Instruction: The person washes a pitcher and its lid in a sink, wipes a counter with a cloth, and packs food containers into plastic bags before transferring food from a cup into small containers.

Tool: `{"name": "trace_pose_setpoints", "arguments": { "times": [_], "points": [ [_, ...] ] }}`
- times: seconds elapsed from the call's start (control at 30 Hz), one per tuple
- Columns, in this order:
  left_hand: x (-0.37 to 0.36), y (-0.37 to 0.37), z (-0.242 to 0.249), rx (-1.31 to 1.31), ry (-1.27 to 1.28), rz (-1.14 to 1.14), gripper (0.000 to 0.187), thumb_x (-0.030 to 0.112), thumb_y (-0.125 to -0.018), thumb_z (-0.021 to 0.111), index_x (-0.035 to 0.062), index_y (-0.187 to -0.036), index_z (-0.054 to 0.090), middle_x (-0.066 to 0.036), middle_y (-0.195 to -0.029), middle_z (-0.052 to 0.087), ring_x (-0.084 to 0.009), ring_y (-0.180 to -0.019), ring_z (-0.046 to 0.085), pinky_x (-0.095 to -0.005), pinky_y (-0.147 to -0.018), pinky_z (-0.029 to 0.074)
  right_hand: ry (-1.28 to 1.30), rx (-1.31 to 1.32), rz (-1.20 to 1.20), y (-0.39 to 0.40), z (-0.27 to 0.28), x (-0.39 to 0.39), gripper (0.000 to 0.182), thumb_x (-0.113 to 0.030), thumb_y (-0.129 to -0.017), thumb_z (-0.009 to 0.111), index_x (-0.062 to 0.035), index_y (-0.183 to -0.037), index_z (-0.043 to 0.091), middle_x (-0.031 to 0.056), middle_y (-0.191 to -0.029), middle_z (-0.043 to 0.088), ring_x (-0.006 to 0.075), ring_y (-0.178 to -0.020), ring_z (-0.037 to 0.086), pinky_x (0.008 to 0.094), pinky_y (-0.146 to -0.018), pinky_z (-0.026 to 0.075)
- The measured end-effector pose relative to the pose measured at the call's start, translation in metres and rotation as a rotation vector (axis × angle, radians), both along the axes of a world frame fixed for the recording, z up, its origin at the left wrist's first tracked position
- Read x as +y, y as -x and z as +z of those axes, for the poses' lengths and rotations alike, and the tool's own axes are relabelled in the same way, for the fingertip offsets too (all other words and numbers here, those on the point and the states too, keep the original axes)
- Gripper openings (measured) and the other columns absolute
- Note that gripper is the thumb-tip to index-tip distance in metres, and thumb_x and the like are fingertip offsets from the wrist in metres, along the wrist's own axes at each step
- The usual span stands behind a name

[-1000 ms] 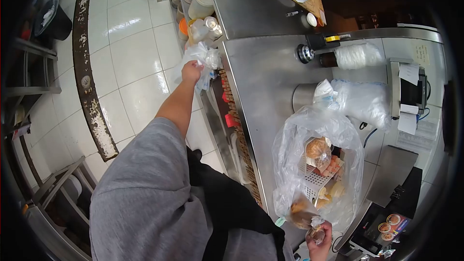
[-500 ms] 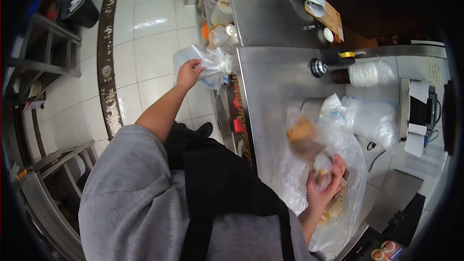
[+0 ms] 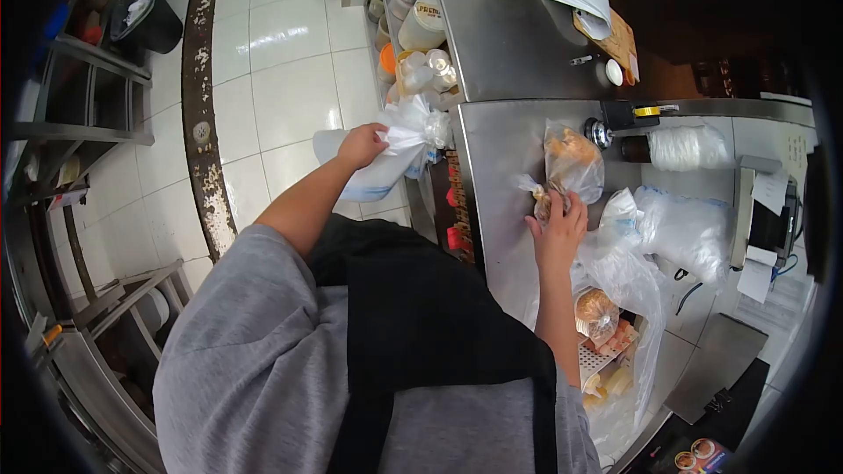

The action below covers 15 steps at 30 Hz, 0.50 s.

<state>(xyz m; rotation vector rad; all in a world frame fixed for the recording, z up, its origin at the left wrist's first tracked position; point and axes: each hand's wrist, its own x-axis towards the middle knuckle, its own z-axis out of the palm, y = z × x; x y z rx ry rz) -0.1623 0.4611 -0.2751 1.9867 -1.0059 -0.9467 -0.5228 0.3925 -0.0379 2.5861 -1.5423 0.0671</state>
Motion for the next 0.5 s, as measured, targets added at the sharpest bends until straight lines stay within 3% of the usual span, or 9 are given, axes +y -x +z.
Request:
{"name": "trace_pose_setpoints", "arguments": {
  "times": [0.07, 0.1, 0.13, 0.2, 0.27, 0.33, 0.37, 0.4, 0.5],
  "points": [
    [-0.001, -0.004, -0.015, 0.059, -0.069, -0.234, 0.032, 0.024, -0.077, 0.076, 0.0111, -0.105, 0.068, -0.010, -0.086, 0.068, -0.0284, -0.082, 0.067, -0.0392, -0.076, 0.053, 0.006, 0.173, -0.111, -0.014, 0.012, 0.012, 0.073, -0.030, -0.067, 0.085, -0.0191, -0.132, 0.055, 0.0145, -0.149, 0.036, 0.0433, -0.139, 0.028, 0.0572, -0.109, 0.029],
    [-0.001, -0.002, -0.011, -0.018, -0.065, -0.235, 0.029, 0.028, -0.074, 0.079, 0.0104, -0.094, 0.069, -0.010, -0.086, 0.068, -0.0284, -0.084, 0.066, -0.0393, -0.078, 0.053, -0.046, 0.198, -0.164, -0.024, 0.023, 0.018, 0.068, -0.027, -0.070, 0.084, -0.0186, -0.132, 0.056, 0.0143, -0.154, 0.032, 0.0438, -0.143, 0.022, 0.0585, -0.111, 0.027],
    [0.001, 0.002, -0.011, -0.006, -0.068, -0.240, 0.029, 0.028, -0.074, 0.079, 0.0104, -0.094, 0.069, -0.010, -0.086, 0.068, -0.0284, -0.084, 0.066, -0.0393, -0.078, 0.053, -0.051, 0.210, -0.169, -0.032, 0.032, 0.021, 0.068, -0.027, -0.070, 0.084, -0.0186, -0.132, 0.056, 0.0143, -0.154, 0.032, 0.0438, -0.143, 0.022, 0.0585, -0.111, 0.027],
    [0.006, 0.007, -0.011, -0.302, 0.249, -0.155, 0.030, 0.031, -0.072, 0.080, 0.0092, -0.085, 0.064, -0.008, -0.084, 0.068, -0.0283, -0.084, 0.066, -0.0401, -0.078, 0.053, 0.046, 0.004, -0.077, -0.050, 0.044, 0.025, 0.058, -0.021, -0.074, 0.081, -0.0163, -0.128, 0.060, 0.0145, -0.152, 0.034, 0.0451, -0.141, 0.026, 0.0575, -0.110, 0.028],
    [0.004, -0.001, -0.012, -0.243, 0.295, -0.212, 0.038, 0.039, -0.072, 0.080, 0.0094, -0.083, 0.059, -0.010, -0.093, 0.067, -0.0294, -0.089, 0.065, -0.0410, -0.081, 0.052, 0.110, -0.038, -0.053, -0.069, 0.040, 0.029, 0.051, -0.014, -0.075, 0.078, -0.0142, -0.124, 0.062, 0.0151, -0.149, 0.039, 0.0440, -0.137, 0.034, 0.0523, -0.109, 0.032],
    [-0.008, -0.017, 0.020, 0.174, -0.177, -0.565, 0.043, 0.047, -0.075, 0.077, 0.0107, -0.090, 0.060, -0.014, -0.104, 0.063, -0.0320, -0.095, 0.063, -0.0415, -0.084, 0.051, -0.091, -0.271, -0.064, -0.078, 0.018, 0.034, 0.049, -0.011, -0.074, 0.078, -0.0127, -0.121, 0.064, 0.0169, -0.145, 0.042, 0.0417, -0.131, 0.042, 0.0473, -0.107, 0.037],
    [-0.014, -0.024, 0.030, 0.195, -0.238, -0.576, 0.042, 0.048, -0.085, 0.068, 0.0097, -0.100, 0.061, -0.017, -0.116, 0.059, -0.0336, -0.103, 0.061, -0.0420, -0.088, 0.050, -0.123, -0.180, 0.021, -0.090, 0.011, 0.034, 0.056, -0.008, -0.074, 0.078, -0.0131, -0.127, 0.060, 0.0185, -0.143, 0.044, 0.0399, -0.128, 0.046, 0.0455, -0.105, 0.040],
    [-0.023, -0.024, 0.024, 0.201, -0.239, -0.584, 0.042, 0.048, -0.085, 0.068, 0.0097, -0.100, 0.061, -0.017, -0.116, 0.059, -0.0336, -0.103, 0.061, -0.0420, -0.088, 0.050, -0.124, -0.173, 0.012, -0.104, 0.002, 0.033, 0.056, -0.008, -0.074, 0.078, -0.0131, -0.127, 0.060, 0.0185, -0.143, 0.044, 0.0399, -0.128, 0.046, 0.0455, -0.105, 0.040],
    [-0.067, -0.028, 0.004, -0.081, 0.175, -0.335, 0.026, 0.018, -0.094, 0.056, 0.0036, -0.116, 0.056, -0.020, -0.127, 0.055, -0.0366, -0.112, 0.057, -0.0446, -0.092, 0.048, -0.267, -0.172, -0.031, -0.133, -0.031, 0.033, 0.069, -0.012, -0.076, 0.077, -0.0130, -0.138, 0.050, 0.0196, -0.147, 0.039, 0.0415, -0.134, 0.039, 0.0499, -0.110, 0.034]
  ]
}}
